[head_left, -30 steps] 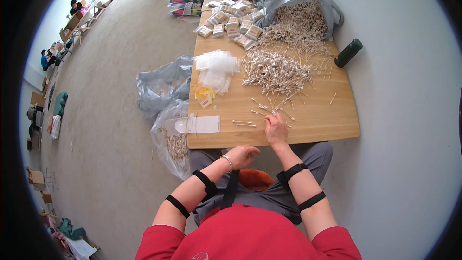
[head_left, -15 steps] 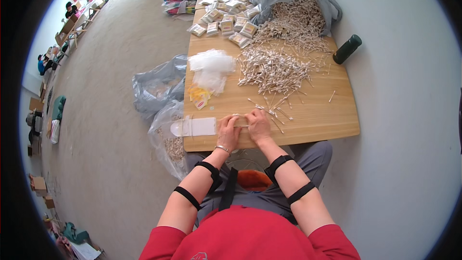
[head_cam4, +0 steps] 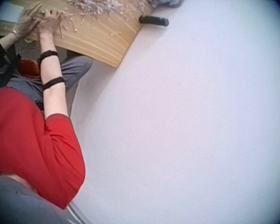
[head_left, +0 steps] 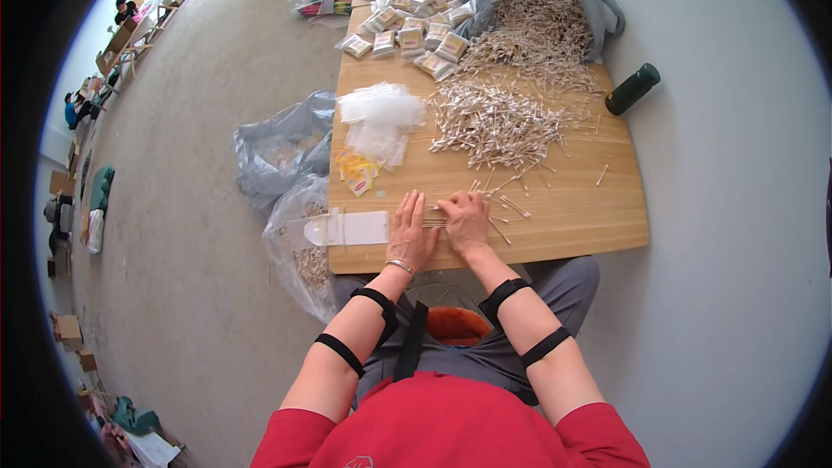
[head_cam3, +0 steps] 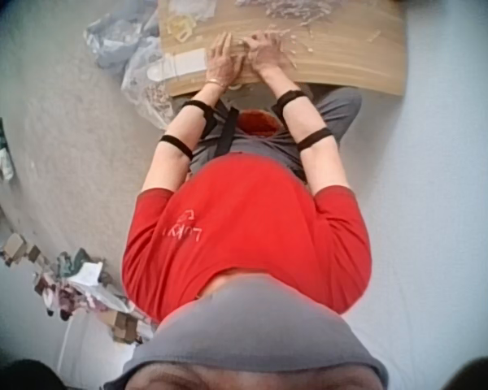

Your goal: Counting and packaging cotton swabs into small plastic bags at a production table.

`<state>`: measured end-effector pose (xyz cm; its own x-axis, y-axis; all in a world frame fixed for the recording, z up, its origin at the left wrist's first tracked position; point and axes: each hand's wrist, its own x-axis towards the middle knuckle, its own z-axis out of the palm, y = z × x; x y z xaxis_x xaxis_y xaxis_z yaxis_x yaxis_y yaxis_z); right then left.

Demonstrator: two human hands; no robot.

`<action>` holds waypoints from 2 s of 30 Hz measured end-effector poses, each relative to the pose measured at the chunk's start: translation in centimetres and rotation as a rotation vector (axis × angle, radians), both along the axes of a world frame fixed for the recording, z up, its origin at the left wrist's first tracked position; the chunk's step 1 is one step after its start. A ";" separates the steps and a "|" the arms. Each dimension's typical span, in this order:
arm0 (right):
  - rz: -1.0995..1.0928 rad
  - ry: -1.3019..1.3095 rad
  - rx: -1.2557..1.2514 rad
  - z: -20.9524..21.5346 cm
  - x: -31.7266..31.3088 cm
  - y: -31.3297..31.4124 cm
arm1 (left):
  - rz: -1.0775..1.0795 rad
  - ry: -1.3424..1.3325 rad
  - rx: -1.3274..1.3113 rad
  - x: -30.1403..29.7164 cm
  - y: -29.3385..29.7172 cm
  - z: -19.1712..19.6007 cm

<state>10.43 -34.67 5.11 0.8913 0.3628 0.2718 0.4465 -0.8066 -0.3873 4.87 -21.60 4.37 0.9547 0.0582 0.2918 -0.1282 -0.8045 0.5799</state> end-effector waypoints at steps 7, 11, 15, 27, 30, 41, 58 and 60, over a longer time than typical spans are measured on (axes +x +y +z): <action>-0.232 -0.108 0.010 -0.6 -2.3 -1.1 | 0.016 0.001 0.058 -0.1 0.1 -0.1; -0.109 -0.168 -0.063 -0.2 -1.8 -3.6 | -0.002 -0.025 0.091 -0.1 0.1 0.1; 0.098 -0.161 -0.141 0.3 0.3 -3.9 | 0.014 -0.045 0.099 -0.2 0.2 -0.1; -0.303 -0.077 -0.009 1.7 0.3 -6.5 | 0.033 -0.052 0.048 -0.1 -0.1 0.7; -0.475 0.087 -0.021 1.4 -2.8 -7.8 | 0.026 -0.060 0.047 0.1 -0.1 0.5; -0.202 -0.063 0.190 0.3 -2.3 -5.7 | 0.027 -0.107 0.005 0.1 0.0 -0.6; -0.200 -0.041 0.281 -1.6 4.1 -0.3 | -0.021 -0.157 0.008 0.2 0.1 -0.7; -0.101 0.082 0.262 -1.2 3.6 1.1 | -0.025 -0.144 0.009 0.1 0.2 -0.6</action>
<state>14.01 -33.59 3.87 0.9422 0.1984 0.2700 0.3277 -0.7129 -0.6199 4.98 -21.40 3.73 0.9042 0.0313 0.4260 -0.2297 -0.8052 0.5468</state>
